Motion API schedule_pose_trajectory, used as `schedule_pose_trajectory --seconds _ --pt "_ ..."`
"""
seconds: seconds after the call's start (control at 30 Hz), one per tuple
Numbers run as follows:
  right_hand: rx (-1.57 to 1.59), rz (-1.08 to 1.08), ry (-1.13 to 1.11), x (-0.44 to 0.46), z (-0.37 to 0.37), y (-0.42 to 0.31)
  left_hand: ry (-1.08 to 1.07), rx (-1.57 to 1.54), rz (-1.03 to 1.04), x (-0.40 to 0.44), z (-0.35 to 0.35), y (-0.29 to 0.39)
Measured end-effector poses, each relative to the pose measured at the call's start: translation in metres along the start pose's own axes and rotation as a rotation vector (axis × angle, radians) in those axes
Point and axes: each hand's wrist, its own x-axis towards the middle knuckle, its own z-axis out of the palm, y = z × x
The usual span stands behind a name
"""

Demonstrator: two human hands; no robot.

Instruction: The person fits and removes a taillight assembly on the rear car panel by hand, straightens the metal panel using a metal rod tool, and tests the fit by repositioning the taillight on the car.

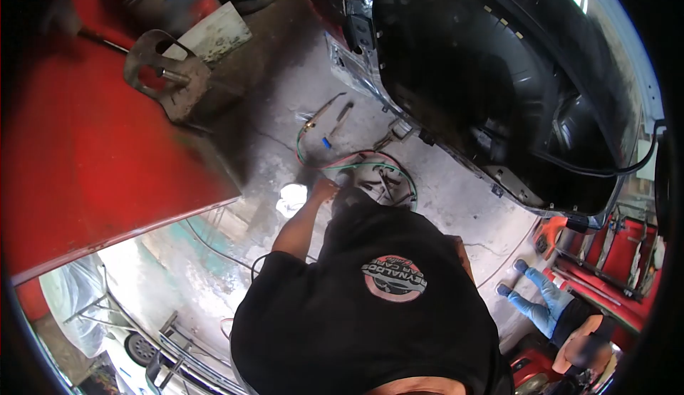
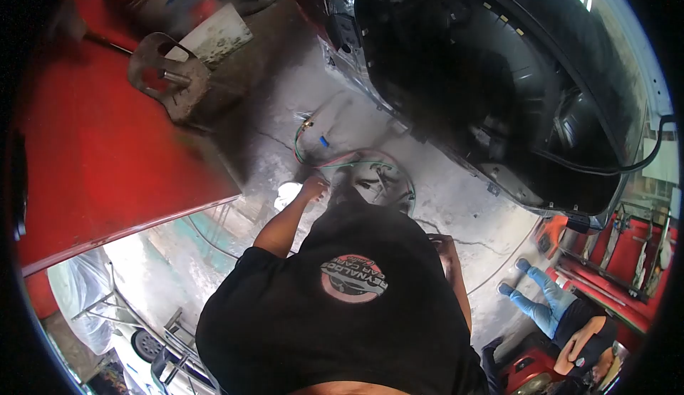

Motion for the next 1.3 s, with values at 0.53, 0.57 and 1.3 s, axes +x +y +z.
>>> schedule_pose_trajectory --seconds 0.53,0.57,1.3 --pt "0.231 0.098 0.107 -0.013 0.008 0.009 -0.049 -0.007 0.085 0.013 -0.004 0.022" --pt "0.232 0.096 0.107 -0.014 0.008 0.008 -0.083 -0.039 0.066 0.013 -0.006 0.023" --pt "0.281 0.062 0.108 -0.021 0.015 0.009 0.004 -0.007 0.143 0.020 -0.001 0.019"
